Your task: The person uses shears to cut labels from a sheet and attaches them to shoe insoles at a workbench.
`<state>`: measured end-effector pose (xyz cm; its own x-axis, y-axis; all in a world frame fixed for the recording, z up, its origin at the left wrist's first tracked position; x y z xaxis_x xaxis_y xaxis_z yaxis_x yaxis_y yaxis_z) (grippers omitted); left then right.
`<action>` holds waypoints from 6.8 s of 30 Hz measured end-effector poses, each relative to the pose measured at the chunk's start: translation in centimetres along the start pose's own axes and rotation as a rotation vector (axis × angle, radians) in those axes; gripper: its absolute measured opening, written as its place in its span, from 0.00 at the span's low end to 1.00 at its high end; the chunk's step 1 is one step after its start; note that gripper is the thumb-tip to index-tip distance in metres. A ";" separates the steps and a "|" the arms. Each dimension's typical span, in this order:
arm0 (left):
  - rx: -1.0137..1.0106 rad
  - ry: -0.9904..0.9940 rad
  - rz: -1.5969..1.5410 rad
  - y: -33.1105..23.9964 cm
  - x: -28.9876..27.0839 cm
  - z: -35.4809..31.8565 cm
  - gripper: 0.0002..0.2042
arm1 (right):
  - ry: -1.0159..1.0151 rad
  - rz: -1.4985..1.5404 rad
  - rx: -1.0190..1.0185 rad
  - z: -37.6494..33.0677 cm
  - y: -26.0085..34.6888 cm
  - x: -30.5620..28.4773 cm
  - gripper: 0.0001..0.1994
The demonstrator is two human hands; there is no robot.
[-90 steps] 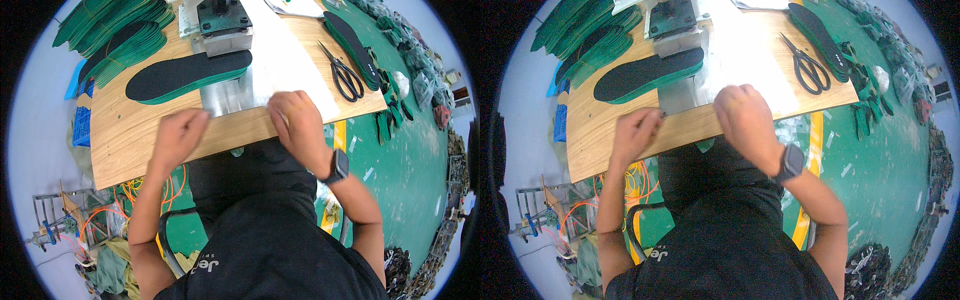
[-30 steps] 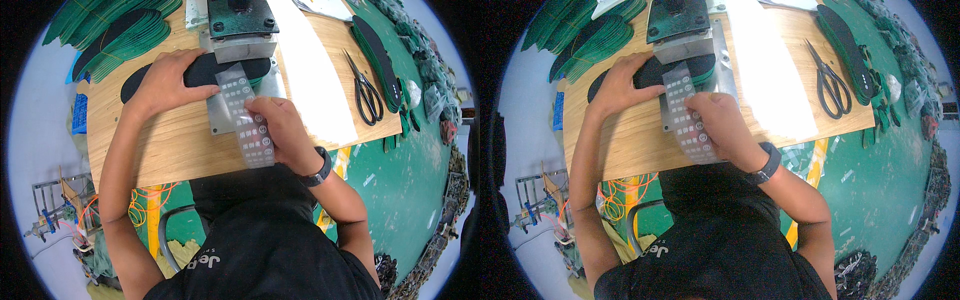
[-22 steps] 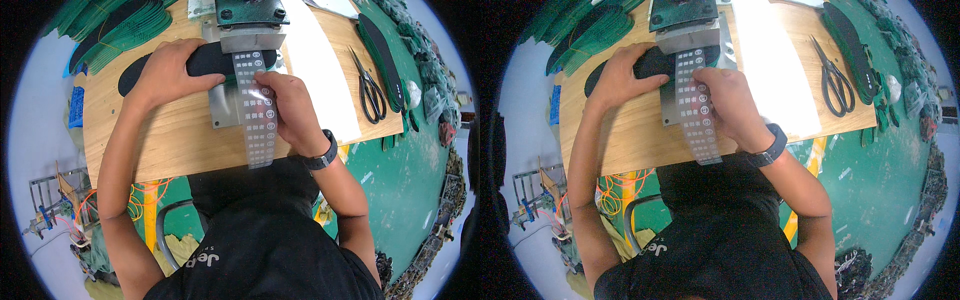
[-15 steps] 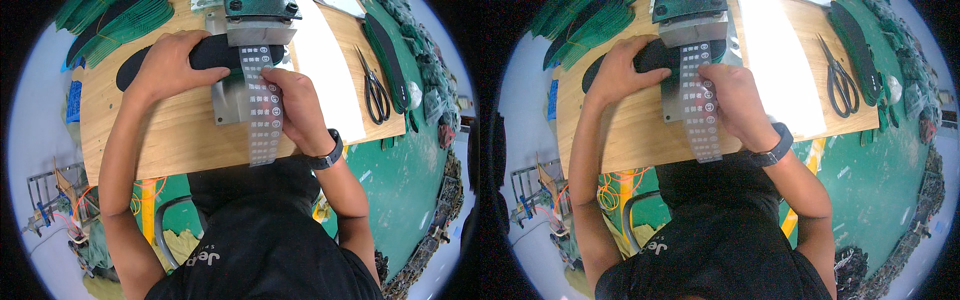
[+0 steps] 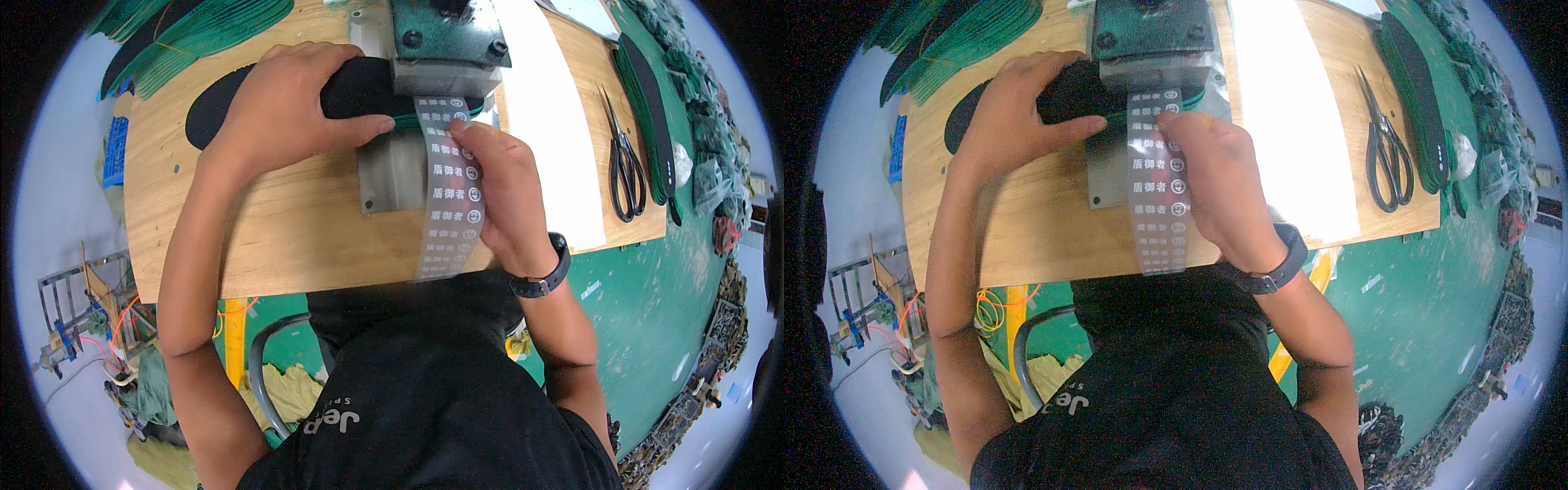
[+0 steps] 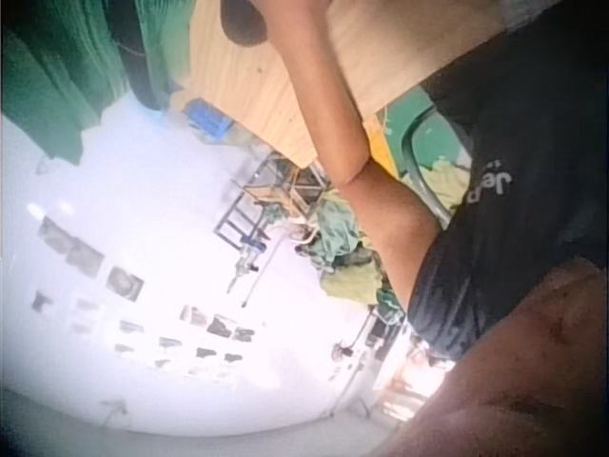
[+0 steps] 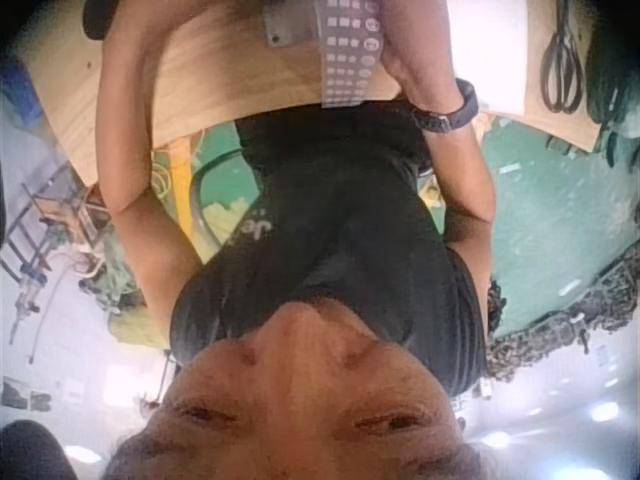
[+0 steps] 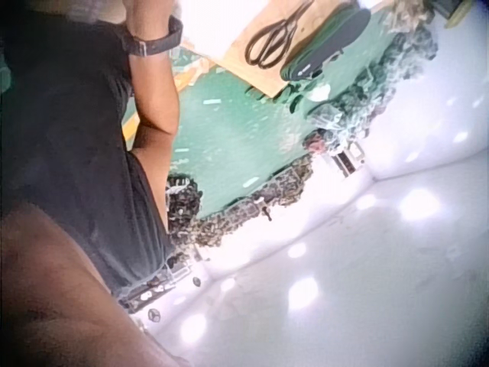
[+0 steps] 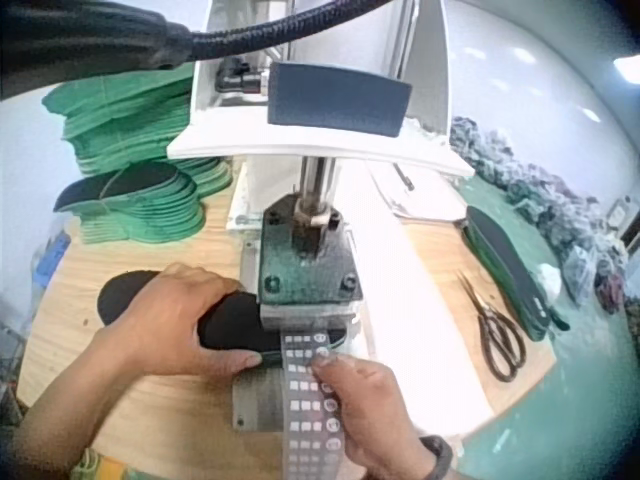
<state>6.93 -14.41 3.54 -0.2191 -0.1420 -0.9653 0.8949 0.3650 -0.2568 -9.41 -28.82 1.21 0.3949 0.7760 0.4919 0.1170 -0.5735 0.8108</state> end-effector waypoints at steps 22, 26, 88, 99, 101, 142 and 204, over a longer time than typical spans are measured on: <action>0.213 -0.318 -0.186 -0.1 -0.2 -0.3 0.06 | -0.152 0.012 -0.319 -4.3 2.1 -2.2 0.08; 0.143 -0.336 -0.346 0.1 -0.3 -0.8 0.04 | -0.088 0.039 -0.225 -1.6 2.1 -2.4 0.08; -0.123 -0.354 -0.597 1.4 -0.5 -1.9 0.12 | 0.054 -0.053 -0.004 0.1 0.7 -0.4 0.11; -0.169 -0.225 -0.508 0.8 -0.1 -1.8 0.17 | 0.029 -0.151 -0.018 0.6 0.3 -0.4 0.13; 0.033 -0.258 -0.351 -0.1 0.2 -1.3 0.23 | -0.013 -0.159 0.002 0.5 0.4 -0.4 0.13; -0.027 -0.154 -0.281 -0.6 -0.4 -1.9 0.25 | 0.000 -0.235 0.002 -0.1 0.4 0.4 0.15; -0.057 -0.559 -0.915 2.9 -0.3 -3.7 0.09 | 0.111 -0.458 0.037 0.1 1.4 -0.8 0.13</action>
<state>8.13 -9.90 2.94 -0.5749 -0.7791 -0.2500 0.4581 -0.0533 -0.8873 -9.43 -30.28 1.89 0.1959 0.9734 0.1191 0.2899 -0.1735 0.9412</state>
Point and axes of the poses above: each hand's wrist, its own z-axis towards the middle knuckle, its own x-axis out of the palm, y = z × x, the point moved 1 cm from there along z, towards the middle knuckle, and after that the axes turned 12 degrees about y, right-handed, at the moved point
